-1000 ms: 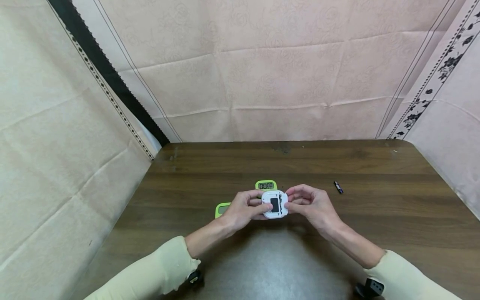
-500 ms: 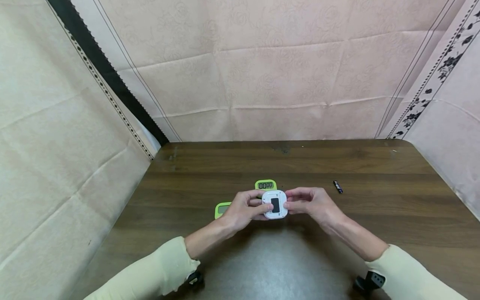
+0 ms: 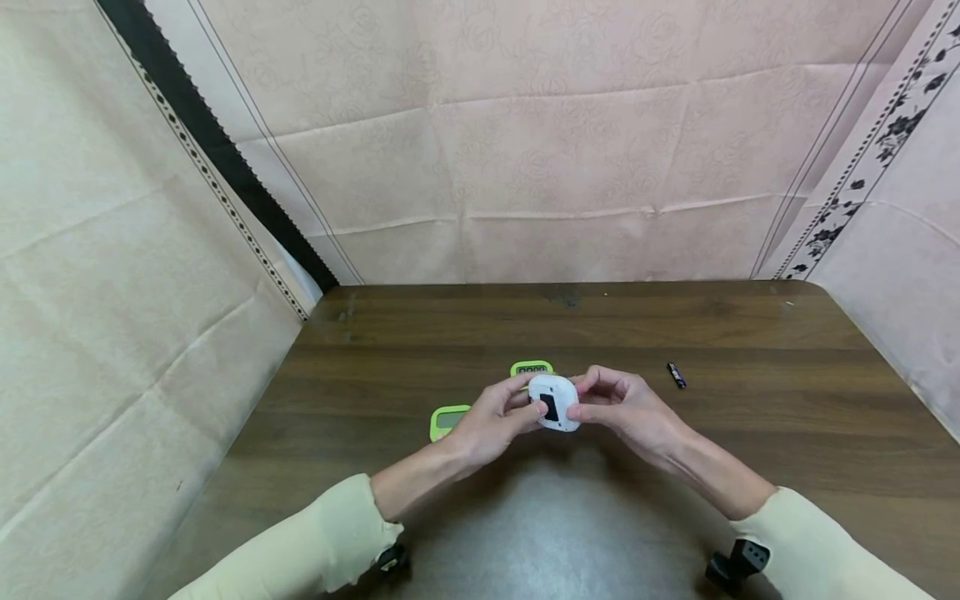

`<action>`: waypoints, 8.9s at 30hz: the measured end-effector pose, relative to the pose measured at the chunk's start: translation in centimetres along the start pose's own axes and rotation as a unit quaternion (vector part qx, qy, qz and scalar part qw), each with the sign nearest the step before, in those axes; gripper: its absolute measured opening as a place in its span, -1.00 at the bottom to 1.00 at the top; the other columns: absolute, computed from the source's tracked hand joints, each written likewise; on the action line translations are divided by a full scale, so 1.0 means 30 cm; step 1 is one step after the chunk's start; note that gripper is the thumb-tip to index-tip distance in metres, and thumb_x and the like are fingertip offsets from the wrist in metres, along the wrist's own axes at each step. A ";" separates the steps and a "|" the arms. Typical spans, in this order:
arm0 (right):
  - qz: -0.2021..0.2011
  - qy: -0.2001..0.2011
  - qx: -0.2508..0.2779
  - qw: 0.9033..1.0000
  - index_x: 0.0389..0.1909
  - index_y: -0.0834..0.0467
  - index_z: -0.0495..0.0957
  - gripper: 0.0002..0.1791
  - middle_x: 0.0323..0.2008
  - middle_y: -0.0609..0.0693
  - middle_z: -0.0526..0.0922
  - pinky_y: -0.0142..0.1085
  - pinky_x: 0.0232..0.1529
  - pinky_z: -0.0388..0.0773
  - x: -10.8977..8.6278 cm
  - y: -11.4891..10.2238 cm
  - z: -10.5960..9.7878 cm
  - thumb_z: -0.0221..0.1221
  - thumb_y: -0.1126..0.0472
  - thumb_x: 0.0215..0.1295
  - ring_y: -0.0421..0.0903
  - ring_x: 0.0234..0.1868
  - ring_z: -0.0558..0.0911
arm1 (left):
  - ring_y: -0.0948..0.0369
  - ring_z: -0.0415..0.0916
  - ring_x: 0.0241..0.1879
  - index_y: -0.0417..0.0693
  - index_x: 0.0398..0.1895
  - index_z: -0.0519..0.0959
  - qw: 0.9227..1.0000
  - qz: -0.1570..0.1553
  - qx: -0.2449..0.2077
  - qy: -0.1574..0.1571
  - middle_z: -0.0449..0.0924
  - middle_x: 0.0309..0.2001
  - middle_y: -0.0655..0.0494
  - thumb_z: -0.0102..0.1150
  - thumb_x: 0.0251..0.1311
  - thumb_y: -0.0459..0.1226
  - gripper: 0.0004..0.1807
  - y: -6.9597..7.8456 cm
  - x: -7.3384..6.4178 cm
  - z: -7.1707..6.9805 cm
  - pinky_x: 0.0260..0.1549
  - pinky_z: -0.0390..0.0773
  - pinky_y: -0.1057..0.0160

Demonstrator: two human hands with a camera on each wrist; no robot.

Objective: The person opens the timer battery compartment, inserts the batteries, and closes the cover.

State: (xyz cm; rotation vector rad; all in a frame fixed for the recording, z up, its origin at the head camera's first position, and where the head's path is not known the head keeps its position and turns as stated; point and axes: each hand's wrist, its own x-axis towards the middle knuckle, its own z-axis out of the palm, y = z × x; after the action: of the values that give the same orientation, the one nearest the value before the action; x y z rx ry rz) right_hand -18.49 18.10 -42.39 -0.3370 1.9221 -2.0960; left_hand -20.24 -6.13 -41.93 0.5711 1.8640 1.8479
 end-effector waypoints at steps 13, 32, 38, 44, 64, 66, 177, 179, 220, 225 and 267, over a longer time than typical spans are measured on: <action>-0.184 0.040 -0.253 0.949 0.26 0.17 0.40 -0.22 0.20 0.09 0.64 -0.23 0.01 0.75 0.000 -0.001 0.074 0.60 0.42 0.06 0.06 0.16 0.68 | 0.08 0.63 0.26 -0.13 0.44 0.52 0.999 -0.007 -0.004 0.054 0.64 0.29 -0.09 0.14 0.58 -0.36 -0.57 -0.014 0.005 -0.020 0.24 0.63 0.05; -0.235 0.032 -0.385 0.892 0.49 0.23 0.34 -0.05 0.36 0.15 0.55 0.04 0.10 0.72 0.039 0.062 0.093 0.61 0.38 0.09 0.08 0.22 0.63 | 0.06 0.77 -0.09 -0.27 0.25 0.60 0.990 -0.107 0.030 0.092 0.77 0.01 -0.11 0.33 0.48 -0.24 -0.61 -0.001 -0.018 -0.147 0.10 0.74 -0.01; -0.200 0.053 -0.373 0.904 0.44 0.31 0.40 -0.18 0.28 0.21 0.61 0.11 0.12 0.70 0.071 0.084 0.093 0.55 0.38 0.19 0.18 0.25 0.62 | -0.01 0.77 -0.06 -0.25 0.28 0.60 0.983 -0.109 0.053 0.135 0.77 0.02 -0.12 0.33 0.47 -0.29 -0.60 -0.015 -0.003 -0.238 0.11 0.73 -0.02; -0.143 0.049 -0.376 0.914 0.32 0.31 0.54 -0.40 0.17 0.17 0.69 0.06 0.13 0.70 0.103 0.103 0.131 0.49 0.33 0.29 0.15 0.13 0.71 | 0.10 0.75 -0.10 -0.32 0.25 0.61 0.979 -0.101 0.050 0.167 0.70 0.03 -0.17 0.31 0.46 -0.37 -0.63 -0.029 0.018 -0.328 0.07 0.75 0.10; -0.163 -0.088 -0.446 0.876 0.51 0.35 0.37 -0.16 0.47 0.23 0.47 -0.01 0.46 0.46 0.213 0.160 0.309 0.52 0.19 0.30 0.08 0.46 0.46 | 0.19 0.73 -0.19 -0.42 0.36 0.51 0.969 -0.157 0.065 0.180 0.67 0.05 -0.24 0.22 0.54 -0.36 -0.57 -0.104 0.063 -0.460 -0.03 0.77 0.25; -0.159 -0.089 -0.448 0.875 0.51 0.34 0.37 -0.16 0.49 0.22 0.44 -0.01 0.46 0.45 0.219 0.163 0.328 0.51 0.17 0.31 0.07 0.48 0.45 | 0.20 0.74 -0.22 -0.41 0.33 0.53 0.969 -0.157 0.065 0.180 0.71 -0.01 -0.21 0.23 0.53 -0.35 -0.58 -0.104 0.062 -0.462 -0.05 0.78 0.25; -0.061 0.150 -0.127 0.979 0.17 0.34 0.66 -0.62 -0.03 0.23 0.78 -0.04 -0.08 0.80 0.041 0.010 0.125 0.37 0.20 0.48 0.05 -0.22 0.80 | 0.07 0.77 0.01 -0.26 0.18 0.68 0.992 0.049 0.067 0.098 0.77 0.03 -0.20 0.35 0.44 -0.34 -0.69 -0.008 0.021 -0.107 0.08 0.71 -0.18; -0.065 0.154 -0.142 0.976 0.14 0.33 0.67 -0.62 -0.06 0.22 0.78 -0.06 -0.10 0.81 0.040 0.007 0.128 0.41 0.20 0.43 0.02 -0.21 0.80 | 0.07 0.77 0.02 -0.25 0.19 0.68 0.991 0.045 0.073 0.101 0.78 0.03 -0.16 0.35 0.45 -0.32 -0.68 -0.004 0.020 -0.101 0.09 0.70 -0.19; -0.096 0.249 -0.244 0.932 0.01 0.30 0.76 -0.74 -0.19 0.14 0.81 -0.53 -0.21 0.67 0.010 0.000 0.132 0.46 0.34 0.33 -0.02 -0.21 0.77 | 0.04 0.77 0.01 -0.26 0.16 0.70 0.980 0.065 0.126 0.137 0.80 -0.02 -0.13 0.40 0.41 -0.28 -0.66 0.003 0.028 -0.016 0.05 0.74 -0.10; -0.082 0.252 -0.240 0.934 0.02 0.31 0.76 -0.73 -0.18 0.15 0.81 -0.53 -0.21 0.68 0.015 0.003 0.136 0.45 0.34 0.34 -0.01 -0.19 0.78 | 0.05 0.77 0.01 -0.26 0.16 0.70 0.980 0.058 0.123 0.142 0.80 -0.02 -0.14 0.40 0.42 -0.28 -0.67 -0.001 0.033 -0.017 0.06 0.73 -0.11; -0.084 0.234 -0.258 0.934 0.06 0.30 0.74 -0.70 -0.15 0.14 0.79 -0.52 -0.19 0.68 0.012 -0.003 0.116 0.44 0.30 0.37 0.00 -0.19 0.75 | 0.06 0.78 -0.01 -0.26 0.18 0.69 0.980 0.056 0.123 0.145 0.80 -0.02 -0.13 0.39 0.41 -0.29 -0.65 0.001 0.046 -0.010 0.01 0.75 -0.14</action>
State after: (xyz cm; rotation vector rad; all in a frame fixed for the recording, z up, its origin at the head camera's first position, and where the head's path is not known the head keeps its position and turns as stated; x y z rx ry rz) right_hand -17.61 14.73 -41.99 -0.1061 2.8232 -1.8493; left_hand -21.55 -5.58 -41.93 0.5192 2.3191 1.8659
